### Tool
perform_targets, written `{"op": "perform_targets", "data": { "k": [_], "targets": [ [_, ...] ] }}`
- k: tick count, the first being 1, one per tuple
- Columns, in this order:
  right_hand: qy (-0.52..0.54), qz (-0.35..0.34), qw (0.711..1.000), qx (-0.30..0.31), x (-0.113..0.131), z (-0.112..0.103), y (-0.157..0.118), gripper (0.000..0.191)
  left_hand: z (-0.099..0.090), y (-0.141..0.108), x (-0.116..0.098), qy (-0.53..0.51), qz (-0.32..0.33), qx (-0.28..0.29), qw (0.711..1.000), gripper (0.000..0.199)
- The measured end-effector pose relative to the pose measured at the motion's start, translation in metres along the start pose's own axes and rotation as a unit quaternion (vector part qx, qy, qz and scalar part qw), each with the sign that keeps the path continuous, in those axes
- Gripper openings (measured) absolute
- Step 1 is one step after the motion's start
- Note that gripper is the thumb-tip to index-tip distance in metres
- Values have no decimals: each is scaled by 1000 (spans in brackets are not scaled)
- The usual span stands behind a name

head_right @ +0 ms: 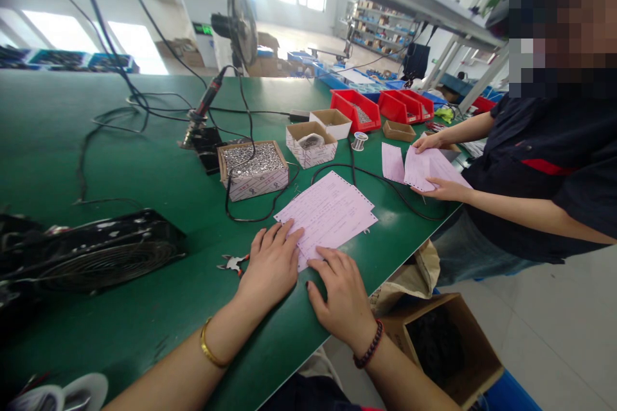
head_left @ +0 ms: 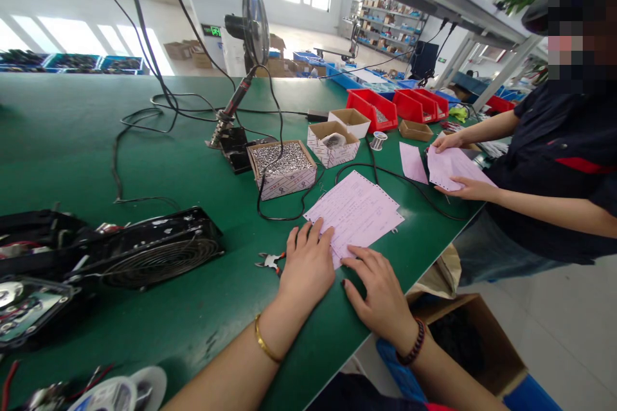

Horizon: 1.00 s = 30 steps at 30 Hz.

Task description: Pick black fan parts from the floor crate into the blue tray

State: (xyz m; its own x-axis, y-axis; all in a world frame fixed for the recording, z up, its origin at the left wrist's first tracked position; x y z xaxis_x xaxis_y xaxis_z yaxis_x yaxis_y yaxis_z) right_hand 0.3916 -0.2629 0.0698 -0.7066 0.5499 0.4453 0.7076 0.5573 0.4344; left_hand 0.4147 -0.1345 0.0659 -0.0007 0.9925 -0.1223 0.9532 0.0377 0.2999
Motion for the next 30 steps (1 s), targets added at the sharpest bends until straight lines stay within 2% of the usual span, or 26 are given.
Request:
{"op": "perform_targets", "data": {
  "k": [30],
  "targets": [
    [-1,0,1000,-2,-1,1,0,29,0,1,0,1,0,-1,1000,44]
  ]
}}
Point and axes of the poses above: each hand's wrist, its own y-axis towards the middle knuckle, its own z-axis out of the palm, x = y × z, the point moved 10 cm from there along y, towards the middle knuckle, and after that the axes turned 6 degrees about y, right-handed, at the moved point
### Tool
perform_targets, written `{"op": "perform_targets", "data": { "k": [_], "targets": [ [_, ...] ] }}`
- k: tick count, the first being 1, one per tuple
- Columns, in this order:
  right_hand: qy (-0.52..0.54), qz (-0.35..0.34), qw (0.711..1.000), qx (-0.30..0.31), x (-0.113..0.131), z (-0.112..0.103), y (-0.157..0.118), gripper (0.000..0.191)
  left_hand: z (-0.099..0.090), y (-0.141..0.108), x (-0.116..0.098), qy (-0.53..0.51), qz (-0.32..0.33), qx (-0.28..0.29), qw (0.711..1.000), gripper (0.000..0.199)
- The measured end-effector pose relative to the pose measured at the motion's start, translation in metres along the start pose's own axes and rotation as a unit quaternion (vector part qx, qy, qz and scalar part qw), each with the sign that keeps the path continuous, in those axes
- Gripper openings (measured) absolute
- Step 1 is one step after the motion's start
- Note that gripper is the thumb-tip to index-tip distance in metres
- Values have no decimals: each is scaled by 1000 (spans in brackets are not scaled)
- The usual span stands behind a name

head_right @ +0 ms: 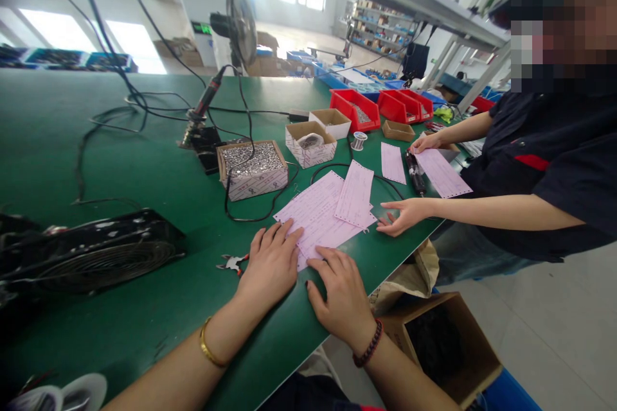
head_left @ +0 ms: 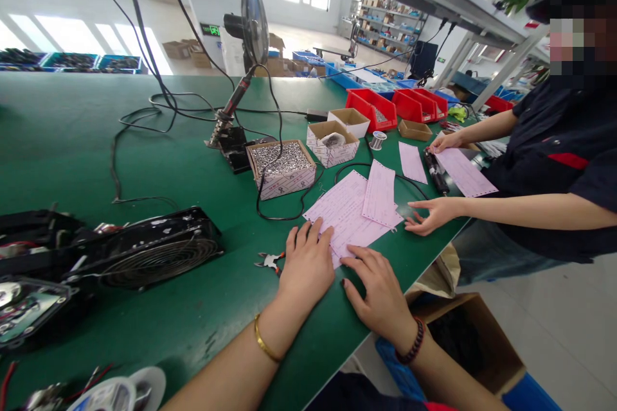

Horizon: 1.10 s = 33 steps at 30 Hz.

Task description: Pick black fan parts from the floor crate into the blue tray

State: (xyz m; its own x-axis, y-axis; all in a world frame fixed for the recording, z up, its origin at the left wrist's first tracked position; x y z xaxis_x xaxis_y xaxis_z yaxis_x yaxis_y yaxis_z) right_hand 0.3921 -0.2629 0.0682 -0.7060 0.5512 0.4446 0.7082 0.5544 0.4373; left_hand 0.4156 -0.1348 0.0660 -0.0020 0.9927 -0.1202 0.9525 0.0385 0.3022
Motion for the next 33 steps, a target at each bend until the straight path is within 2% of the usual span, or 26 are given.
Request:
{"op": "perform_targets", "data": {
  "k": [7,12,15,18,22,27,30,33],
  "targets": [
    [-5,5,1000,9,-6,-4,1,33,-2,0,0,0,0,-1,1000,44],
    [-117,28,992,-35,-46,-22,14,39,-1,1,0,-2,-5,4,1000,44],
    [-171,45,984,-37,-74,-26,24,43,1,1,0,-1,-8,14,1000,44],
    [-179,52,982,-30,-83,-29,32,45,2,2,1,-1,-9,19,1000,45],
    [-150,30,988,-12,-56,-27,31,46,2,1,1,0,-7,17,1000,45],
    [-77,-11,996,51,-6,-4,17,51,0,1,0,0,-9,21,1000,51],
    [-45,-3,996,75,6,9,12,55,-2,2,0,4,-12,25,1000,61],
    [-25,3,997,73,7,14,10,55,-1,2,0,6,-5,27,1000,60]
  ]
}}
Point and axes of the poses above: each hand's wrist, its own y-axis towards the middle knuckle, its own z-axis out of the palm, x = y × z, the point moved 10 cm from there along y, towards the middle knuckle, and after that the axes turned 6 degrees about y, right-handed, at the moved point
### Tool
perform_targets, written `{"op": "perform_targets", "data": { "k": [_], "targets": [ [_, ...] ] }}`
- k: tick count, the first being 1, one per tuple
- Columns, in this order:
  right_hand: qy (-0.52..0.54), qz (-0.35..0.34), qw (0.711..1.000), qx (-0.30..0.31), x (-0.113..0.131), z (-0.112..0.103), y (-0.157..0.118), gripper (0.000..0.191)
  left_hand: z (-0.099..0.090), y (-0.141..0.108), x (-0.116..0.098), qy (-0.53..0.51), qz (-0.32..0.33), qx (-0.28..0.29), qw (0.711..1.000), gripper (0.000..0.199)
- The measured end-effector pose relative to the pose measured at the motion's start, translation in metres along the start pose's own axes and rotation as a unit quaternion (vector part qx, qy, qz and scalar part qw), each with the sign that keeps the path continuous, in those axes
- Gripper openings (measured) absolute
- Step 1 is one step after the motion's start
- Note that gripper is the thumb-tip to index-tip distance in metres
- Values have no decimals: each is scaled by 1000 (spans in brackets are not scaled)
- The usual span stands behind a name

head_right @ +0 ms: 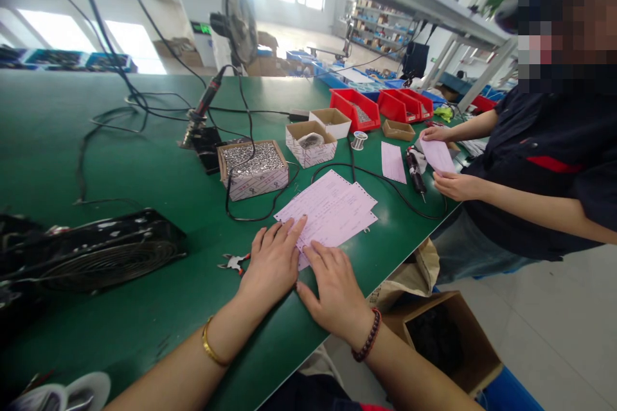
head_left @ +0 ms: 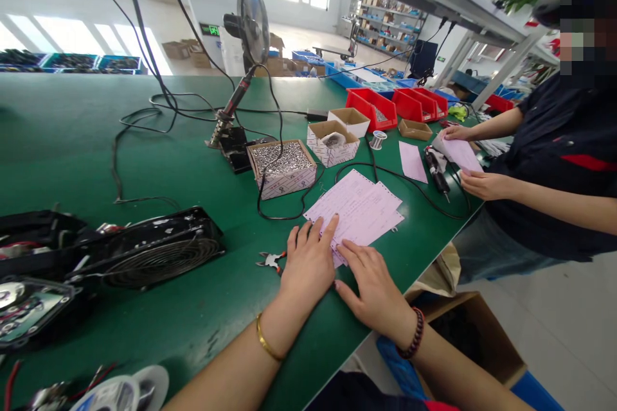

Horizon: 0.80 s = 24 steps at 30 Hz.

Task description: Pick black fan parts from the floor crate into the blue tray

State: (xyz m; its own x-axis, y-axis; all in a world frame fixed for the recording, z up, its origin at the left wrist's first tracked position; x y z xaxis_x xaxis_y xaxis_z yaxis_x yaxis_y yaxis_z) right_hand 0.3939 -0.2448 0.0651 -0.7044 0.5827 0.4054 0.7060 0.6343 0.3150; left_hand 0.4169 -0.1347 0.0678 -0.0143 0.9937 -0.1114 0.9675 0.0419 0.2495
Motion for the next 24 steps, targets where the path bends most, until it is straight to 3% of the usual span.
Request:
{"op": "perform_targets", "data": {
  "k": [5,24],
  "targets": [
    [-2,0,1000,-22,-2,1,-2,46,1,-1,-1,-8,13,-12,1000,44],
    [7,1,999,-38,-2,-1,-3,43,-1,-2,0,-9,9,-14,1000,44]
  ]
}}
Point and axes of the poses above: each hand's wrist, its own y-axis towards the middle knuckle, its own z-axis out of the palm, x = y × z, the point moved 10 cm from there along y, towards the middle knuckle, and after that the axes turned 6 degrees about y, right-handed, at the moved point
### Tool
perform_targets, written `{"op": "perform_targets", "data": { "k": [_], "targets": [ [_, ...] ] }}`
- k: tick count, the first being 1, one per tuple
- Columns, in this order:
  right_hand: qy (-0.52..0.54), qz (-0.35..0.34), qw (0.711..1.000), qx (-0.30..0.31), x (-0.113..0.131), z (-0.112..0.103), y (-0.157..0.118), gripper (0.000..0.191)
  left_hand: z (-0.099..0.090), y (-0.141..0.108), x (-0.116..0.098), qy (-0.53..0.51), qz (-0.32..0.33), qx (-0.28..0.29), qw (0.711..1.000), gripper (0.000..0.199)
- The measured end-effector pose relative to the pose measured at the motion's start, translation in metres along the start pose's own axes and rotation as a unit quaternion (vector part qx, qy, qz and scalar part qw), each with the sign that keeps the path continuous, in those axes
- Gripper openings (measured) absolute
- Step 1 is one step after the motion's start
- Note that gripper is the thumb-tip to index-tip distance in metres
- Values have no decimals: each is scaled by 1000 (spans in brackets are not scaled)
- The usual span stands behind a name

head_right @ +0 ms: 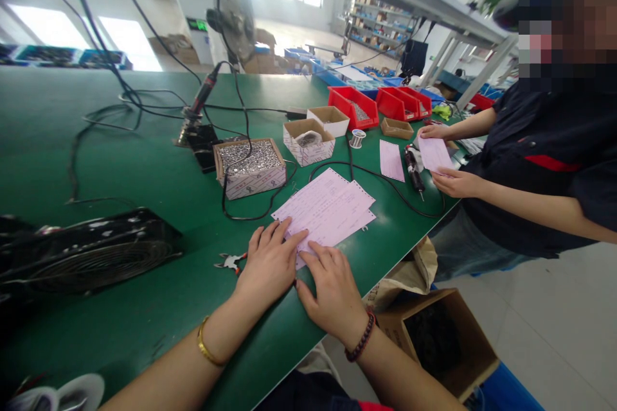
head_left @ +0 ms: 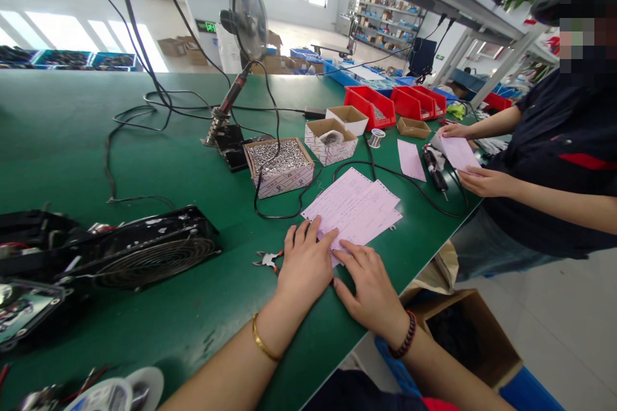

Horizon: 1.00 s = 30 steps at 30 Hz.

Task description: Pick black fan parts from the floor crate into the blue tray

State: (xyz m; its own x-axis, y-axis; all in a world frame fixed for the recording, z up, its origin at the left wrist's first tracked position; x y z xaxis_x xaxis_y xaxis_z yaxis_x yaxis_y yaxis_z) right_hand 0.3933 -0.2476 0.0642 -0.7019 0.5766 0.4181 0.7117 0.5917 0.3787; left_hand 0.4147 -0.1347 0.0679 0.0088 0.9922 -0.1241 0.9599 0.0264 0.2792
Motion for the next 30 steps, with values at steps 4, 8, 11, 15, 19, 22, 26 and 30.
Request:
{"op": "perform_targets", "data": {
  "k": [4,8,11,15,19,22,26,30],
  "targets": [
    [-3,1,1000,1,0,0,1,43,0,0,0,-1,2,-4,1000,44],
    [-9,-2,1000,1,-2,0,0,43,-2,1,0,-1,0,-4,1000,43],
    [-5,1,1000,3,-3,1,0,43,-2,1,-1,0,0,-5,1000,43],
    [4,2,1000,3,-2,1,0,43,-1,1,0,-2,-1,-4,1000,43],
    [3,2,1000,1,-2,1,1,43,-1,0,0,-2,0,-6,1000,43],
    [4,3,1000,2,-2,1,1,43,-2,1,-1,1,0,-9,1000,44],
    [5,1,1000,1,-1,-1,1,42,-1,1,0,0,1,-15,1000,44],
    [6,3,1000,1,-1,-2,1,41,1,0,0,-1,2,-19,1000,44]
  ]
}}
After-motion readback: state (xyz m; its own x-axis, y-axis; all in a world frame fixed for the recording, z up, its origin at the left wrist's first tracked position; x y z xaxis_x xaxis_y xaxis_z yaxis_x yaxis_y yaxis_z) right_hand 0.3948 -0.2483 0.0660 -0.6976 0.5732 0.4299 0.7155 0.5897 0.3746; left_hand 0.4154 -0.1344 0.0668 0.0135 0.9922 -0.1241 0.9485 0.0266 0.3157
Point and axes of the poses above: each hand's wrist, its own y-axis towards the middle knuckle, its own z-axis out of the palm, x = y × z, the point moved 10 cm from there along y, towards the middle knuckle, and after that the axes turned 6 degrees about y, right-handed, at the moved point
